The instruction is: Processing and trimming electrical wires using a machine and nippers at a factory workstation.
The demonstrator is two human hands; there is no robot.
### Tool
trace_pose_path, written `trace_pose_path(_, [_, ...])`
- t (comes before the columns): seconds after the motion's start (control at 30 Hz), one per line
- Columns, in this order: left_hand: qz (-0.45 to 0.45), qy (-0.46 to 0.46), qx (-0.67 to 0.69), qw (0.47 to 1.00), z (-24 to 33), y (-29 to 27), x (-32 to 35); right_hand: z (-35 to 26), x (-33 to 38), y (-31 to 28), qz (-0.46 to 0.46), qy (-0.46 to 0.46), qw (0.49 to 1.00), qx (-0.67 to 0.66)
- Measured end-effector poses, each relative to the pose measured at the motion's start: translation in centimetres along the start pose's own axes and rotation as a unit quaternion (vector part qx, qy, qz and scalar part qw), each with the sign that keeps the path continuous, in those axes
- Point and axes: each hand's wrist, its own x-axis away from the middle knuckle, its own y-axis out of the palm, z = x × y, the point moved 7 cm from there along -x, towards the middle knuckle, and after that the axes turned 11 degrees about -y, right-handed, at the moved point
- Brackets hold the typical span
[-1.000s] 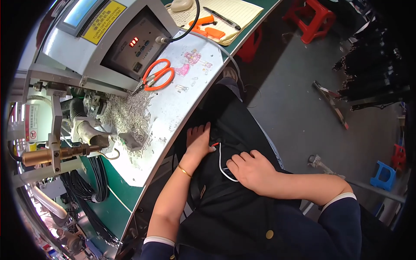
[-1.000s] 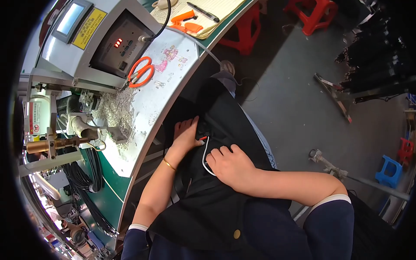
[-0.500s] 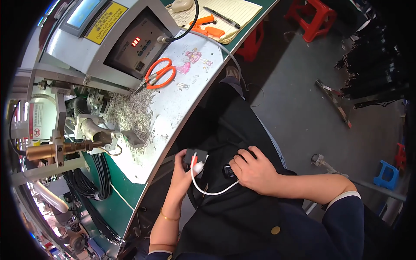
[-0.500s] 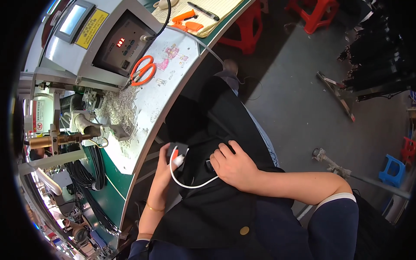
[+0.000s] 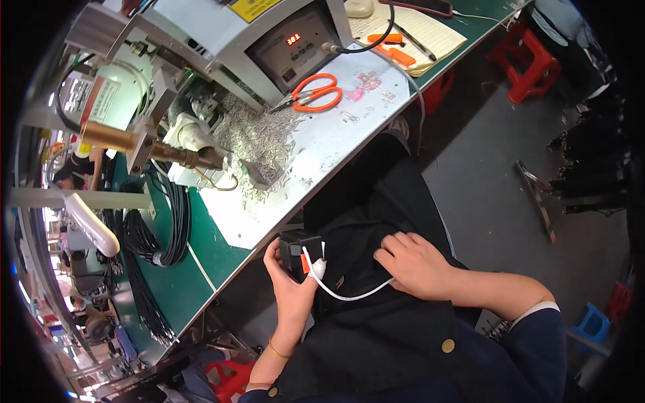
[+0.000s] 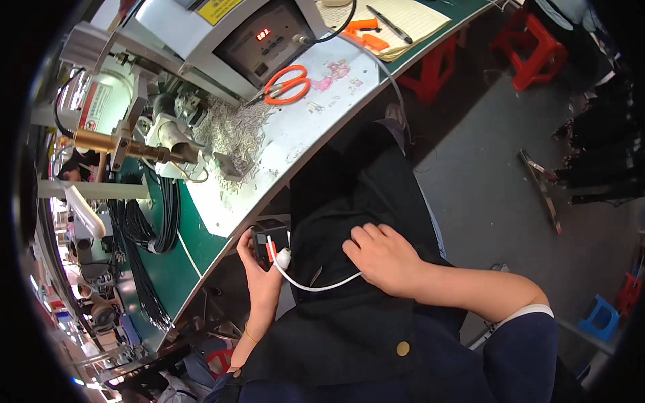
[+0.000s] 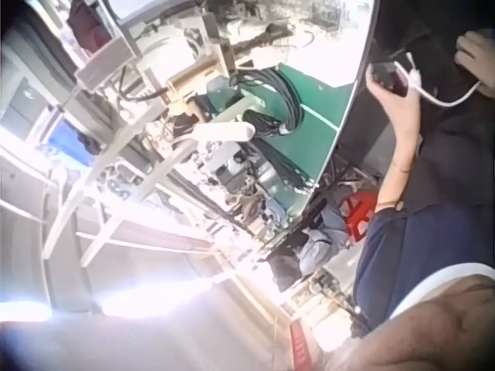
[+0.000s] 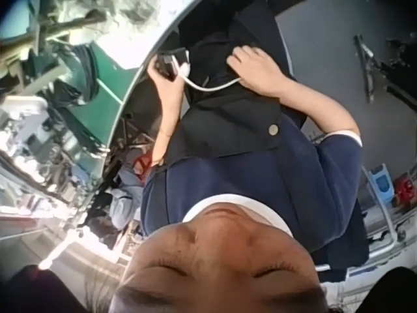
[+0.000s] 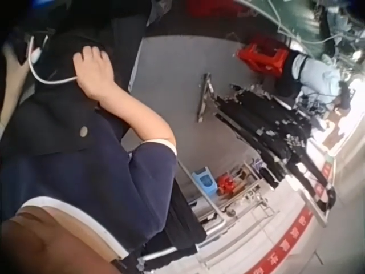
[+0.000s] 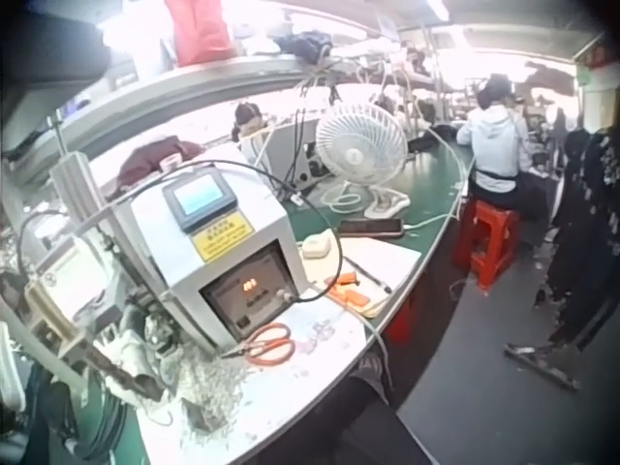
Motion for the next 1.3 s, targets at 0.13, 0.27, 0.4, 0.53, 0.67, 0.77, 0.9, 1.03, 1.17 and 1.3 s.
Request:
trace_pose_path(0.13, [-0.005,-0.038,0.082,0.996,-0.3,-0.3,1.1,-0.8,1.6,0.2,0.118,-0.043,0.992,0.003])
trace_pose_path(0.27, [-0.061,-0.045,0.021,0.997,-0.2,1.0,2.0,-0.2,2.0,0.2,0.122,0.002,0.992,0.013])
trace_pose_path(0.4, [-0.087,-0.027,0.028,0.995,-0.2,2.0,1.7,0.1,1.9,0.4,0.093,0.043,0.995,-0.008])
trace_pose_path(0.53, [-0.096,-0.026,0.000,0.995,-0.4,2.0,1.5,-0.4,1.9,1.9,0.089,0.034,0.986,0.138])
trace_pose_path(0.67, [-0.139,-0.091,0.047,0.985,-1.0,2.0,1.3,-1.0,1.2,2.3,0.084,0.026,0.973,0.212])
trace_pose_path(0.77, [-0.175,-0.225,0.223,0.932,-2.7,2.5,1.2,-0.5,0.9,2.1,0.059,0.042,0.972,0.222])
trace_pose_path(0.9, [-0.198,-0.220,0.274,0.915,-2.7,2.7,1.4,0.0,1.1,1.7,0.054,0.036,0.967,0.246])
trace_pose_path(1.03, [-0.243,-0.198,0.276,0.909,-1.7,3.4,2.4,1.2,2.5,0.9,0.036,0.027,0.993,0.106])
trace_pose_path(1.17, [-0.292,-0.105,0.187,0.932,-3.0,5.0,2.0,0.3,2.4,1.4,0.026,0.002,0.968,0.251])
trace_pose_path(1.3, [-0.285,-0.062,0.166,0.942,-3.4,5.8,1.8,0.1,1.7,1.2,0.069,-0.001,0.972,0.226])
